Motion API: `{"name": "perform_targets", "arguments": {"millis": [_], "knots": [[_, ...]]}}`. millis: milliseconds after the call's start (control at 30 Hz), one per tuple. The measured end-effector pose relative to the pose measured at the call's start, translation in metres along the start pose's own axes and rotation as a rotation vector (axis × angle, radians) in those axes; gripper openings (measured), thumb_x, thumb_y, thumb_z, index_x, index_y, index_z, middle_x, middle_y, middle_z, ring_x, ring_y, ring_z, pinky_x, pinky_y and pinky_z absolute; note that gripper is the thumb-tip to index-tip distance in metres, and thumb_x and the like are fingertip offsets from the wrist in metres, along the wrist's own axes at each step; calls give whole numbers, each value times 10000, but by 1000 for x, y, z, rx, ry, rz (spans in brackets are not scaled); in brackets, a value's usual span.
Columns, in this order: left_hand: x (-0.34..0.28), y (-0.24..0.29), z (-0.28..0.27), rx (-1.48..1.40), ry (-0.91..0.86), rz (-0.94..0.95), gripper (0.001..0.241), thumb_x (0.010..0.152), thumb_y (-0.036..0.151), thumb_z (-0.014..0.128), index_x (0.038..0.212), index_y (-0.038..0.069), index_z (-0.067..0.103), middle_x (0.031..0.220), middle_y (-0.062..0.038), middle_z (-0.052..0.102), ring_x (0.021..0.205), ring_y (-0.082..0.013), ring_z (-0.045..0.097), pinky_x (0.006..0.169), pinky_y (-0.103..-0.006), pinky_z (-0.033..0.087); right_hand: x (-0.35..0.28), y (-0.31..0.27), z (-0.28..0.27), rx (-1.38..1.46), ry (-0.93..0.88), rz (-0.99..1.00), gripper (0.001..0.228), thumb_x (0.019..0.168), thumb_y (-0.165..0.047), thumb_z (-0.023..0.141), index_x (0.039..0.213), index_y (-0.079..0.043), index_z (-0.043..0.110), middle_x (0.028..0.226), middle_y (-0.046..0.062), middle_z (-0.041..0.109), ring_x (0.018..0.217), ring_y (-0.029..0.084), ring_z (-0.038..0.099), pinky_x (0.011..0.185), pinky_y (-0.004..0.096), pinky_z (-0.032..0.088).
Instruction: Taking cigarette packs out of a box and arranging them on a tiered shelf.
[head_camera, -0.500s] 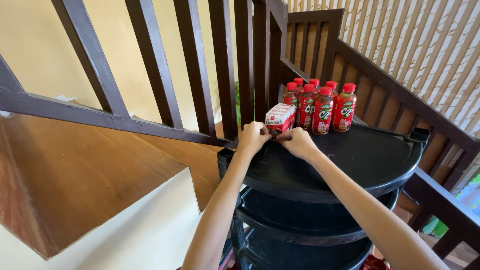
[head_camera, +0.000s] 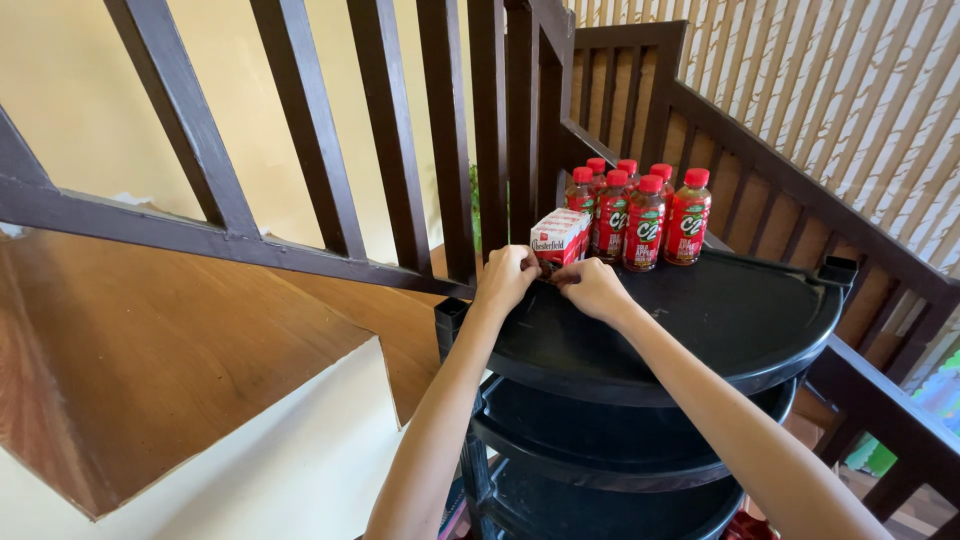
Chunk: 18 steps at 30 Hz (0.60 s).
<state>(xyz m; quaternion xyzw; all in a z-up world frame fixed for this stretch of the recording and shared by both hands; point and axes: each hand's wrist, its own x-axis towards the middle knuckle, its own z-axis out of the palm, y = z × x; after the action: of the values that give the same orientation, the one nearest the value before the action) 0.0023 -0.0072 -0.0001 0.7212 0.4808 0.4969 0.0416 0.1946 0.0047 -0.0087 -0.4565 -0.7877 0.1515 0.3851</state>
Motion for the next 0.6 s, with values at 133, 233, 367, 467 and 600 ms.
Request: {"name": "perform_targets", "arguments": {"millis": [133,233,367,467,600], "knots": [[0,5,0,24,-5,-54,79,803,134,756,849,70,757,823,-155,748,801,-308,749,724,-427,584,3,3,1,-20,1,-5,300,798,-83,700,1082,-71,797,1025,157,791,998,259,768,942,363,578],[2,-3,5,19,-4,-44,85,801,140,758,848,68,751,833,-160,747,811,-316,746,735,-429,585,4,5,2,-13,4,6,295,801,-89,703,1081,-67,793,1020,153,792,998,256,767,937,364,577],[2,-3,5,15,-3,-40,89,801,142,758,847,68,748,838,-162,746,816,-319,745,741,-431,585,4,6,3,-11,5,11,293,803,-91,705,1081,-66,791,1018,151,792,998,254,766,934,365,576],[0,2,2,11,-12,-63,84,809,139,756,856,69,751,838,-161,747,815,-315,749,736,-423,587,4,7,3,-16,5,5,287,807,-100,712,1080,-67,793,1022,150,791,1006,253,764,939,365,575],[5,-5,7,-6,-31,-56,88,803,128,758,859,60,751,833,-157,751,809,-304,755,736,-410,591,4,6,1,-14,0,1,286,808,-103,713,1079,-71,797,1028,148,793,1015,252,763,945,366,573]]}}
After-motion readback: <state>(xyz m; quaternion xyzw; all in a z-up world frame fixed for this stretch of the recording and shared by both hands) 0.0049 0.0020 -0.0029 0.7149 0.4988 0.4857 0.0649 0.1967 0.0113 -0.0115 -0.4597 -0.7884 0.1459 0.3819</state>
